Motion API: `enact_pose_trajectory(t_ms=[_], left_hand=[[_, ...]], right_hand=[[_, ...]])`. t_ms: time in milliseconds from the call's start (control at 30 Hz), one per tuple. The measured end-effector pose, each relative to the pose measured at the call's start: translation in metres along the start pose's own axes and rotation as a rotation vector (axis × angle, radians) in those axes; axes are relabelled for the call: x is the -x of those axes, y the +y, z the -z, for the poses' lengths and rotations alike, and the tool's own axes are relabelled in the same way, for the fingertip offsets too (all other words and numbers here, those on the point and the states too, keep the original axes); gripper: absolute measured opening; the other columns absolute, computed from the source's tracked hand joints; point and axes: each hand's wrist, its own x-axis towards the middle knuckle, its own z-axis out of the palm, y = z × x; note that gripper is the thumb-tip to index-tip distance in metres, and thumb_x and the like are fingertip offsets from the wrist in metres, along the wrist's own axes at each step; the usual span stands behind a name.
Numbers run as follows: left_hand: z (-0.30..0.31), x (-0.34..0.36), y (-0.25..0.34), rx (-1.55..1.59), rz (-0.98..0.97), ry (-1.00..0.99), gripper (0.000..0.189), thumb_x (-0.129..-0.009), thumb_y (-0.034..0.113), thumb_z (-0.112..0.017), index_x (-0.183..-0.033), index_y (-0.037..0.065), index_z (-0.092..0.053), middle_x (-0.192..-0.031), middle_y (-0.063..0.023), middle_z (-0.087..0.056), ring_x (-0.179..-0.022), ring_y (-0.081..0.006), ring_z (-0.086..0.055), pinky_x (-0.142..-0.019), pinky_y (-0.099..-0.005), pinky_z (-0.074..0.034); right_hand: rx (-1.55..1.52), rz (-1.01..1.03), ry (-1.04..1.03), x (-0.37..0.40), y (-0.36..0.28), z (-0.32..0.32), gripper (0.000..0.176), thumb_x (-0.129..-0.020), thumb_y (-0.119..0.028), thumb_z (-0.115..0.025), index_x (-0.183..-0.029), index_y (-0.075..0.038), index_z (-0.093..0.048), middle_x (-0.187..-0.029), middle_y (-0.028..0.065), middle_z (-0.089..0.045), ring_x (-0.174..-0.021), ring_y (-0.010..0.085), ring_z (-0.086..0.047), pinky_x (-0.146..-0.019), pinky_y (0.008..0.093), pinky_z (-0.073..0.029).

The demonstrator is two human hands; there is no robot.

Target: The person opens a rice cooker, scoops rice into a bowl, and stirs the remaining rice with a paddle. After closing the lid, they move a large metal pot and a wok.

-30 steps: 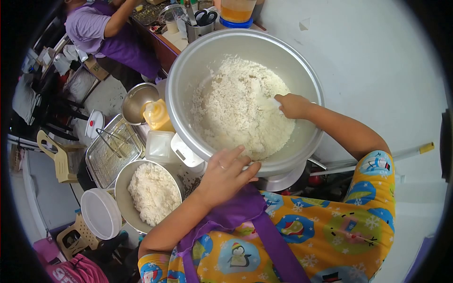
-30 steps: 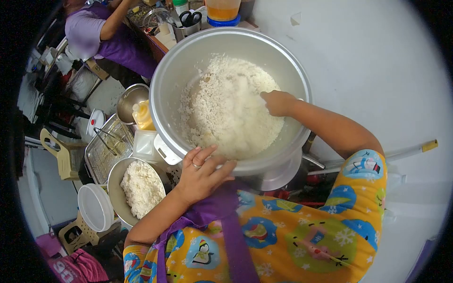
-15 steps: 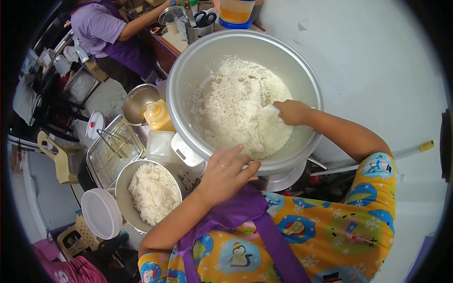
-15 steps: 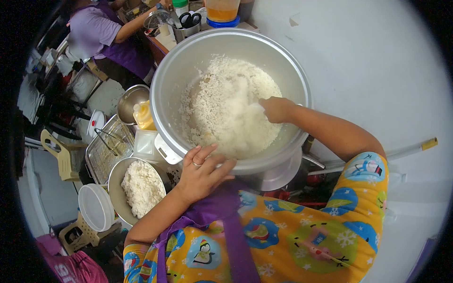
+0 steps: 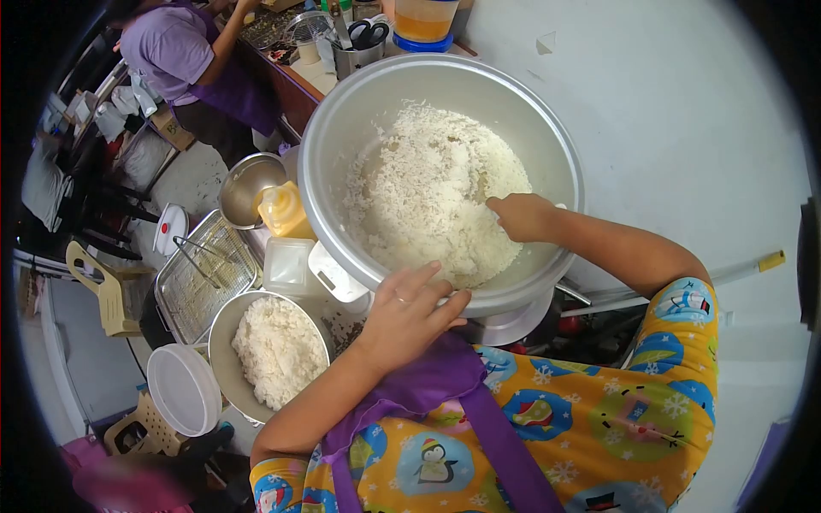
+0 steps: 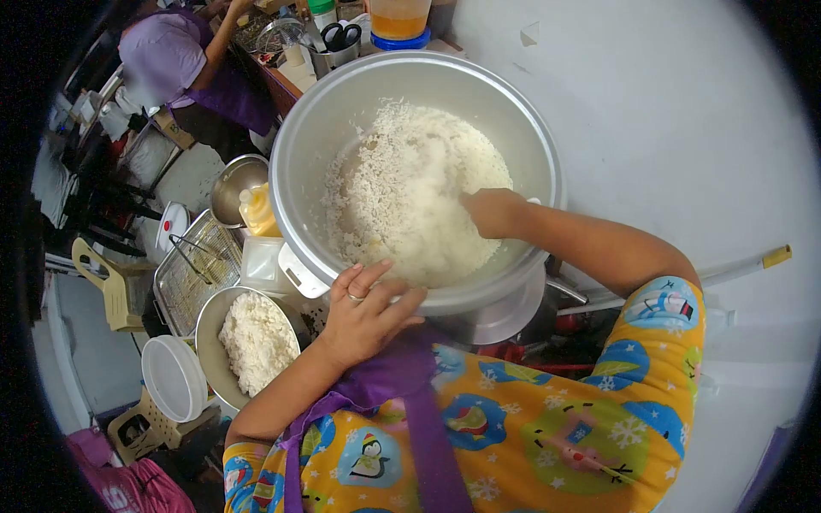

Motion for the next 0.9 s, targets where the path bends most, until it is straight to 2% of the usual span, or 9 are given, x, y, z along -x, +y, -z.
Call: enact_pose_trajectory(t_ms=[33, 133, 233, 333, 533, 633, 733, 900], left_hand=[[0.000, 0.000, 0.000, -0.001, 0.000, 0.002, 0.035, -0.077, 0.038, -0.066, -0.108, 0.022, -0.061, -0.104, 0.0030, -0.056, -0.118, -0.0212, -0.048, -0.092, -0.0428, -0.039], [-0.003, 0.002, 0.000, 0.000, 0.016, -0.005, 0.039, -0.071, 0.037, -0.072, -0.107, 0.026, -0.064, -0.101, 0.0052, -0.056, -0.120, -0.0186, -0.046, -0.105, -0.0390, -0.024], [-0.003, 0.003, -0.001, -0.001, 0.011, -0.002, 0.039, -0.071, 0.037, -0.072, -0.107, 0.026, -0.063, -0.101, 0.0052, -0.056, -0.120, -0.0186, -0.045, -0.105, -0.0390, -0.024], [0.001, -0.002, 0.000, 0.000, -0.009, 0.017, 0.033, -0.077, 0.036, -0.067, -0.106, 0.021, -0.061, -0.103, 0.0020, -0.056, -0.116, -0.0222, -0.050, -0.090, -0.0427, -0.040], [0.000, -0.001, -0.001, 0.015, -0.018, 0.038, 0.034, -0.077, 0.036, -0.067, -0.106, 0.021, -0.060, -0.101, 0.0016, -0.056, -0.115, -0.0231, -0.051, -0.088, -0.0425, -0.040], [-0.004, 0.002, -0.002, -0.001, -0.010, 0.022, 0.040, -0.070, 0.035, -0.073, -0.107, 0.026, -0.062, -0.102, 0.0052, -0.055, -0.119, -0.0189, -0.046, -0.104, -0.0393, -0.025], [0.001, -0.001, -0.002, 0.027, -0.025, 0.037, 0.035, -0.076, 0.035, -0.067, -0.107, 0.020, -0.060, -0.103, 0.0008, -0.056, -0.115, -0.0239, -0.051, -0.089, -0.0424, -0.041], [0.001, -0.001, -0.002, 0.044, -0.027, 0.044, 0.035, -0.076, 0.035, -0.067, -0.107, 0.020, -0.059, -0.104, 0.0000, -0.056, -0.114, -0.0245, -0.051, -0.089, -0.0427, -0.041]], right_hand=[[0.004, 0.005, -0.002, 0.001, -0.002, 0.000, 0.031, -0.087, -0.016, -0.055, -0.115, -0.002, -0.050, -0.088, 0.0209, -0.064, -0.087, 0.0365, -0.063, -0.074, 0.0464, -0.048], [-0.001, 0.028, 0.002, 0.002, -0.003, -0.002, 0.031, -0.087, -0.016, -0.055, -0.115, -0.002, -0.050, -0.088, 0.0209, -0.064, -0.086, 0.0366, -0.063, -0.074, 0.0465, -0.048], [-0.007, 0.047, 0.003, 0.001, -0.004, -0.007, 0.031, -0.087, -0.016, -0.056, -0.114, -0.002, -0.050, -0.087, 0.0210, -0.064, -0.085, 0.0369, -0.063, -0.073, 0.0467, -0.048], [-0.029, 0.042, -0.023, 0.004, -0.010, -0.002, 0.032, -0.083, -0.011, -0.054, -0.114, -0.003, -0.052, -0.091, 0.0207, -0.063, -0.088, 0.0364, -0.062, -0.074, 0.0450, -0.049], [-0.005, 0.030, -0.047, 0.012, -0.025, 0.000, 0.040, -0.081, -0.007, -0.051, -0.122, -0.003, -0.051, -0.095, 0.0205, -0.064, -0.090, 0.0357, -0.062, -0.075, 0.0441, -0.050], [-0.006, 0.022, -0.072, 0.015, -0.032, 0.003, 0.040, -0.082, -0.007, -0.050, -0.121, -0.002, -0.051, -0.097, 0.0204, -0.064, -0.091, 0.0357, -0.063, -0.075, 0.0445, -0.050], [-0.011, 0.036, -0.093, 0.015, -0.037, 0.004, 0.038, -0.083, -0.007, -0.050, -0.120, -0.003, -0.052, -0.097, 0.0205, -0.064, -0.091, 0.0362, -0.062, -0.076, 0.0453, -0.049], [-0.073, 0.115, -0.064, 0.020, -0.046, 0.002, 0.032, -0.085, -0.012, -0.052, -0.116, -0.004, -0.052, -0.094, 0.0213, -0.063, -0.091, 0.0377, -0.062, -0.076, 0.0472, -0.048]])
